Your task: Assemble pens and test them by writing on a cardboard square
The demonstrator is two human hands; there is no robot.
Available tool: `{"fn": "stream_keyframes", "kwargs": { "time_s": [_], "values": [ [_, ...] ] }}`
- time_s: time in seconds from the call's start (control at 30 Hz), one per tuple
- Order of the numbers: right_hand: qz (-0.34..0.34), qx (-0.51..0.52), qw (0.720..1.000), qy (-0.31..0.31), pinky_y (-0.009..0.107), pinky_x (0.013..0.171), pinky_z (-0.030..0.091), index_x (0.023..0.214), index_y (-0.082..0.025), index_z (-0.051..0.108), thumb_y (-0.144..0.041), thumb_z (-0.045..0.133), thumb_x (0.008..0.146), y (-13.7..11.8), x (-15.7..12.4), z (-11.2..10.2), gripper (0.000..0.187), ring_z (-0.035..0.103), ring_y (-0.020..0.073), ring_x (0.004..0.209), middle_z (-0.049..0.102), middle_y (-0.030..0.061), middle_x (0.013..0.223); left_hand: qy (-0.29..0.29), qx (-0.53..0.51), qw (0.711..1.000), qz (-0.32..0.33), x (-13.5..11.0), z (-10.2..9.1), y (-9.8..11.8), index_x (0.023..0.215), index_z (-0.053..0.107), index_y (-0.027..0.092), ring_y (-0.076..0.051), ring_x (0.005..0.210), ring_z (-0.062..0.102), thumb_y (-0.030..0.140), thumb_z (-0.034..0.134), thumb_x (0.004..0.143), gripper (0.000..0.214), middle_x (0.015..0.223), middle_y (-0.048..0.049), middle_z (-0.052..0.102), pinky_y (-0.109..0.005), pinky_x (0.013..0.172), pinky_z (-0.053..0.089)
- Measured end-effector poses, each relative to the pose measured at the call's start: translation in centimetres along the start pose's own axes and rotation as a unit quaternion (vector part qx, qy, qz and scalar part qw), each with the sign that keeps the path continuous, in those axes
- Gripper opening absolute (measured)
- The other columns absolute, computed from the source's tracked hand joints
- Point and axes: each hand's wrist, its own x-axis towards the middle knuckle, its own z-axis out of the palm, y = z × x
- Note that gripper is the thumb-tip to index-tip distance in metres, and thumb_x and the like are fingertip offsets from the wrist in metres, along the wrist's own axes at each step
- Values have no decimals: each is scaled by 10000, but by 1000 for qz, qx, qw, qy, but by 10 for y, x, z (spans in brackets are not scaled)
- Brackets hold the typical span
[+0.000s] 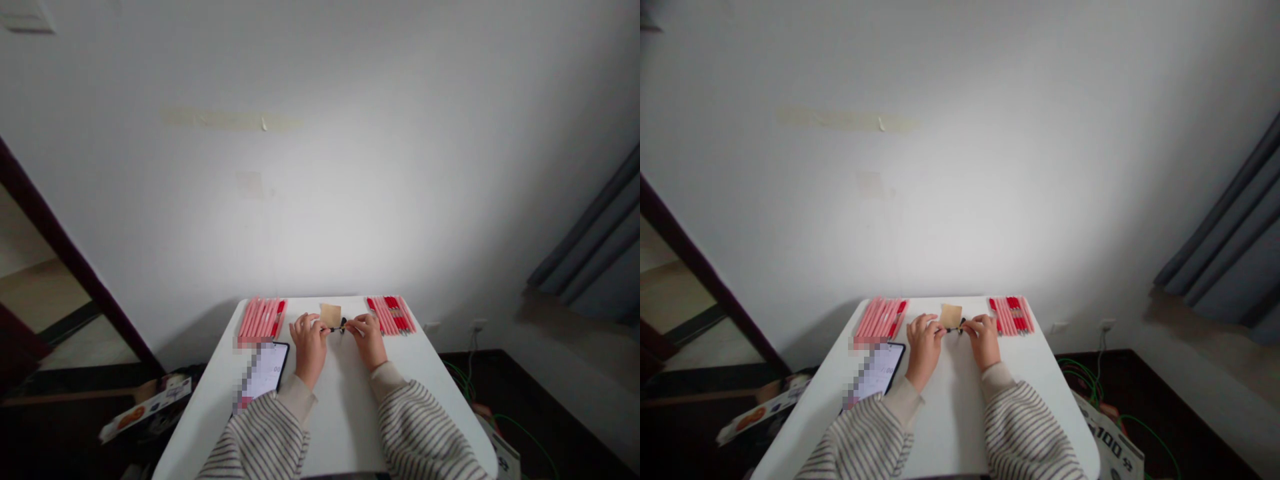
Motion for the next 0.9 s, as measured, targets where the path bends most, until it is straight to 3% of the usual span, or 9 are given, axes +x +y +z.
{"fn": "stream_keyframes", "kwargs": {
  "time_s": [0.4,0.63,0.8,0.9],
  "values": [
    [6,12,1000,2,383,820,420,847,-276,749,-357,541,882,-1,2,-3,225,491,215,890,588,63,853,4,7,1000,1,2,1,-1,823,636,215,-259,1140,461,288,620,784,84,1086,-62,618,-505,1019,303],
    [-12,-16,1000,-7,402,860,414,1033,-318,706,-329,531,886,0,1,-2,229,477,212,925,573,58,919,8,14,1000,-24,2,-2,2,831,626,207,-246,1107,479,285,592,804,89,1073,-65,606,-486,999,321],
    [-6,-5,1000,6,409,879,412,1269,-260,544,-305,519,885,3,0,1,387,487,220,936,571,68,957,22,27,998,-49,2,-4,1,850,631,213,-240,1079,495,301,564,825,114,1086,-70,599,-486,986,327],
    [4,2,1000,13,408,869,416,1249,-216,526,-279,515,879,4,-1,1,376,490,224,926,572,70,948,33,38,997,-61,2,-5,0,858,639,218,-237,1080,493,302,555,831,121,1095,-68,595,-487,985,325]
  ]
}}
